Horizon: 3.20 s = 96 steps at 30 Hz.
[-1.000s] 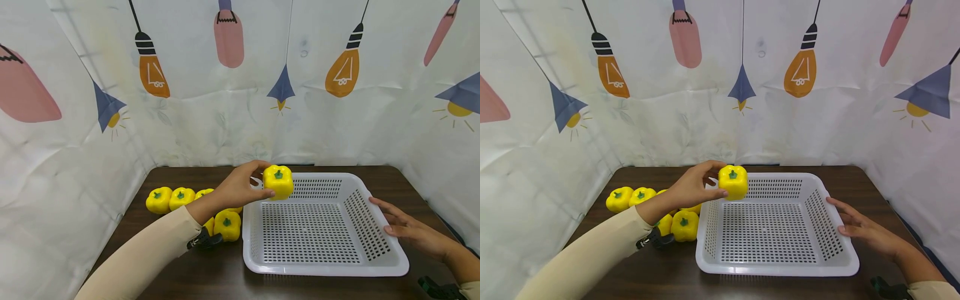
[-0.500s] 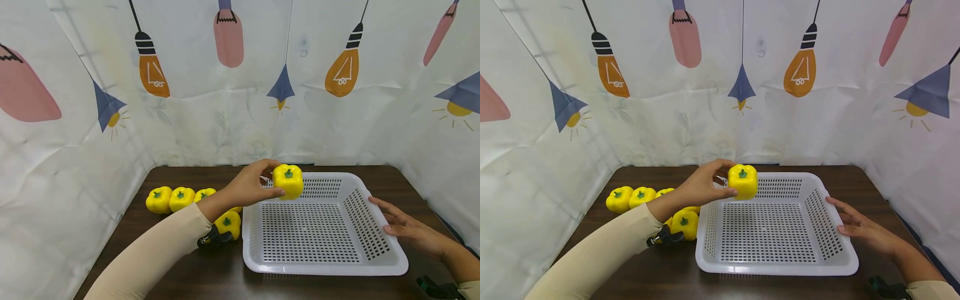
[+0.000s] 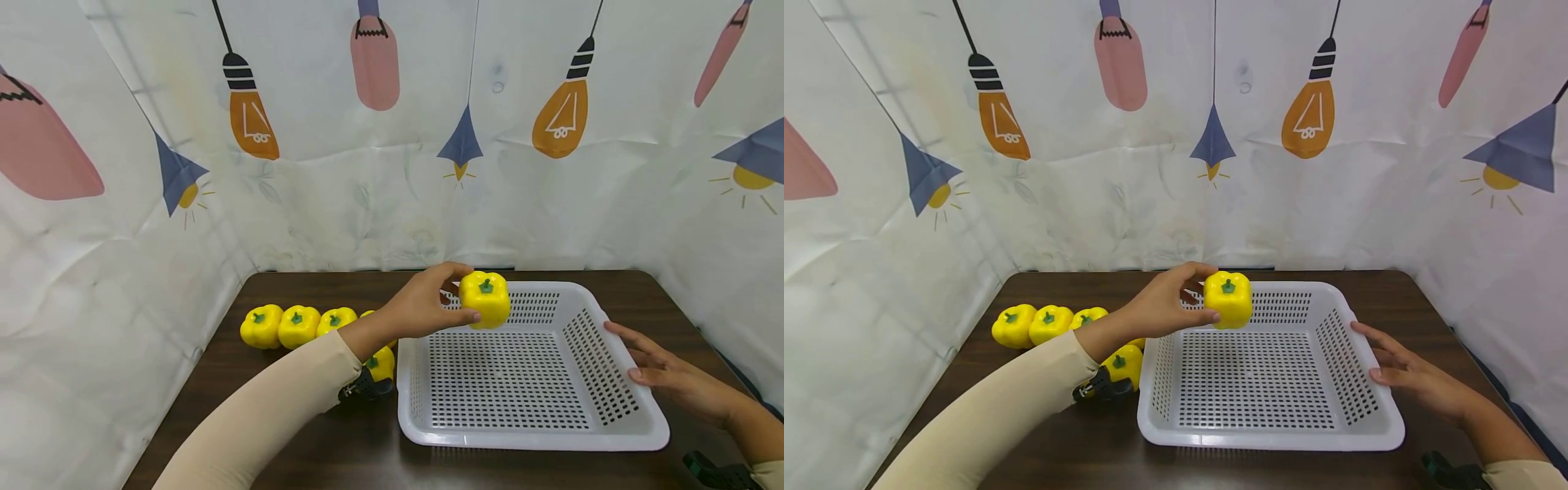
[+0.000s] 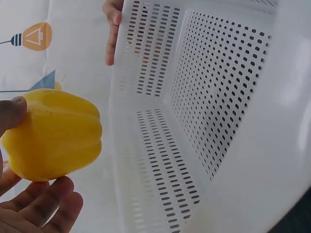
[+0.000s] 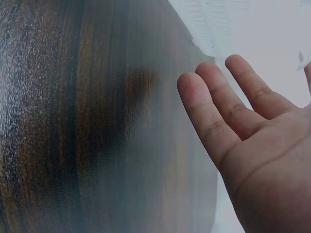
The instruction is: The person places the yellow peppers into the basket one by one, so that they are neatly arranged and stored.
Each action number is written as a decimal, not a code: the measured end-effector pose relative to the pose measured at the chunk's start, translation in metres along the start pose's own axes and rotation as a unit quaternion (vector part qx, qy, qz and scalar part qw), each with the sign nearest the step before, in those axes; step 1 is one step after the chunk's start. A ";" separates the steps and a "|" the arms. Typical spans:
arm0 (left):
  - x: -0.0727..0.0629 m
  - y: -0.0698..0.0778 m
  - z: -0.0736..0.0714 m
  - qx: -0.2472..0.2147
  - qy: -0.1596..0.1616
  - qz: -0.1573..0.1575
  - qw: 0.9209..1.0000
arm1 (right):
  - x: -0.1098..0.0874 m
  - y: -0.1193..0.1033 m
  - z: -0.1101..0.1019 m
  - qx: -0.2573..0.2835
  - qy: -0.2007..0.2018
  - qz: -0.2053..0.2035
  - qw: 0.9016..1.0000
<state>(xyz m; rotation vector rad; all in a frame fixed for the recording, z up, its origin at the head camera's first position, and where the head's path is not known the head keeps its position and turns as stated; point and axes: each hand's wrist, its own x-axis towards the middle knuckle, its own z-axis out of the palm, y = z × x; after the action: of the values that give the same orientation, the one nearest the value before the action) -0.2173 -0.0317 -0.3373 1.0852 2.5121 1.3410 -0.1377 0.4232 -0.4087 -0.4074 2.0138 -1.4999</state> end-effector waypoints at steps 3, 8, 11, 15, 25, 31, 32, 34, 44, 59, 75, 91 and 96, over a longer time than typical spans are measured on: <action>0.002 -0.002 0.002 -0.003 0.000 0.000 1.000 | 0.000 0.000 0.000 0.002 -0.002 -0.002 1.000; 0.005 -0.004 0.006 -0.004 0.001 -0.002 1.000 | 0.000 0.000 -0.001 -0.001 0.002 0.003 1.000; 0.007 -0.003 0.009 -0.003 0.001 -0.004 1.000 | -0.001 0.001 -0.001 0.006 -0.005 -0.006 1.000; 0.010 0.000 0.013 -0.004 -0.003 -0.009 1.000 | -0.001 0.001 -0.002 0.015 -0.013 -0.014 1.000; 0.016 0.002 0.023 0.000 -0.009 -0.006 1.000 | 0.000 -0.002 0.000 -0.008 -0.001 0.005 1.000; 0.019 0.001 0.029 0.012 -0.017 -0.014 1.000 | 0.000 -0.003 0.001 -0.008 0.003 0.011 1.000; 0.019 0.000 0.029 0.014 -0.019 -0.014 1.000 | 0.000 -0.003 0.001 -0.009 0.004 0.011 1.000; 0.021 0.000 0.031 0.018 -0.022 -0.014 1.000 | 0.000 -0.002 0.000 -0.009 0.005 0.010 1.000; 0.029 0.003 0.039 0.035 -0.027 -0.013 0.999 | 0.000 -0.001 0.001 0.000 0.009 0.011 1.000; 0.042 0.006 0.054 0.034 -0.036 -0.019 0.999 | 0.001 0.003 -0.001 -0.011 0.022 0.017 1.000; 0.056 0.001 0.074 0.046 -0.032 -0.041 0.998 | 0.000 -0.001 0.001 -0.013 0.019 0.019 1.000; 0.064 -0.001 0.088 0.023 -0.030 -0.060 0.997 | 0.001 0.003 -0.002 -0.014 0.010 0.007 1.000; 0.066 -0.001 0.094 0.011 -0.028 -0.053 0.998 | 0.001 0.004 -0.003 -0.008 0.004 0.003 1.000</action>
<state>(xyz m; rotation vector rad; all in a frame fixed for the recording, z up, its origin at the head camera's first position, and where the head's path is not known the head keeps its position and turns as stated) -0.2308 0.0741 -0.3796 0.9645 2.5118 1.2409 -0.1399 0.4265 -0.4121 -0.4014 2.0325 -1.4859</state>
